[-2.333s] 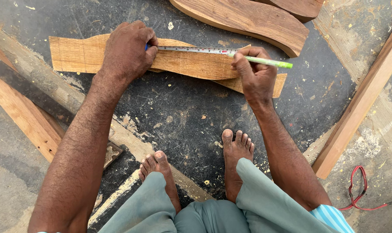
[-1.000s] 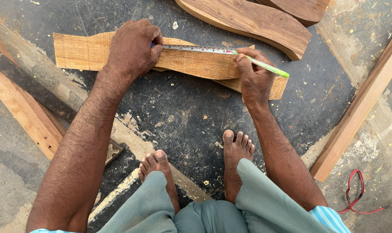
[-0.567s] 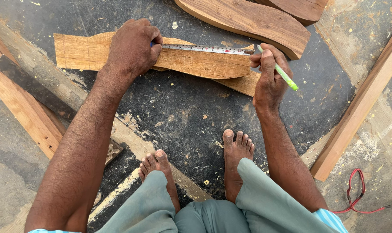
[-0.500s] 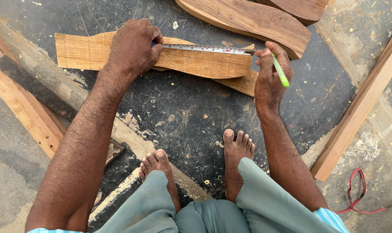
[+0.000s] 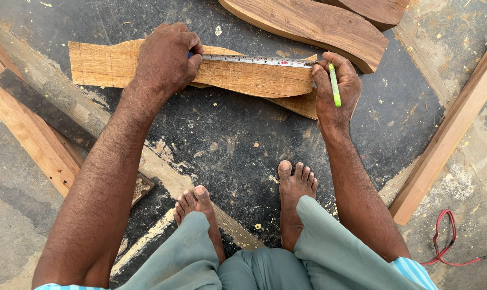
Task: The person sits on the floor of a woodworking area and marks curved wooden furniture parts with a green pencil. They align an L-shaped try square against each piece to draw straight guide lines, use a tape measure to take measurements on the wood, and reposition pieces one at a time while marking.
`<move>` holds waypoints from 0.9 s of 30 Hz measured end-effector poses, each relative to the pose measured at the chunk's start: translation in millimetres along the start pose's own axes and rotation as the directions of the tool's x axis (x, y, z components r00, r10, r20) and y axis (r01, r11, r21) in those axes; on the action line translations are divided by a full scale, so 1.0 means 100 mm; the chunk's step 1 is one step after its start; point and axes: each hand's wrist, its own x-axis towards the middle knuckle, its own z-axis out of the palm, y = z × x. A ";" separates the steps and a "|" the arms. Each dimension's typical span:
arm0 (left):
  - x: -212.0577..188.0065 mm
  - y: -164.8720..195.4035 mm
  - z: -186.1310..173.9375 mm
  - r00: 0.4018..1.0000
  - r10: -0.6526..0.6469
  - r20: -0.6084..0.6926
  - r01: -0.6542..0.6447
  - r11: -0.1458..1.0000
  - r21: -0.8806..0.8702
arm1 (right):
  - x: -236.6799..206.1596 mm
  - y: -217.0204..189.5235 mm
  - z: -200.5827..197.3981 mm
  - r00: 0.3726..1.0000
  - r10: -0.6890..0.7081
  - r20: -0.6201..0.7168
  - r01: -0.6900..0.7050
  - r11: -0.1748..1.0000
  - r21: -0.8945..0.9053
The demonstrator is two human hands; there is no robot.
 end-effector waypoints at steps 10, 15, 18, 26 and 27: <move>-0.01 -0.07 0.05 0.996 0.067 -0.063 -0.066 0.998 0.016 | -0.02 0.11 0.00 0.999 -0.016 -0.041 0.019 0.997 0.075; 0.00 -0.07 0.08 0.995 0.053 -0.085 -0.054 0.998 -0.013 | 0.01 0.18 0.01 0.997 -0.061 -0.056 0.071 0.976 0.204; 0.01 -0.03 0.10 0.994 0.048 -0.095 -0.050 0.999 -0.016 | 0.04 0.20 0.00 0.997 -0.055 -0.060 0.068 0.968 0.241; 0.04 0.09 0.10 0.994 0.044 -0.099 -0.047 0.999 -0.027 | 0.08 0.21 -0.05 0.994 0.055 -0.094 -0.024 0.953 0.301; 0.05 0.10 0.10 0.995 0.039 -0.087 -0.042 0.999 -0.030 | 0.08 0.22 -0.05 0.993 0.058 -0.101 -0.025 0.953 0.303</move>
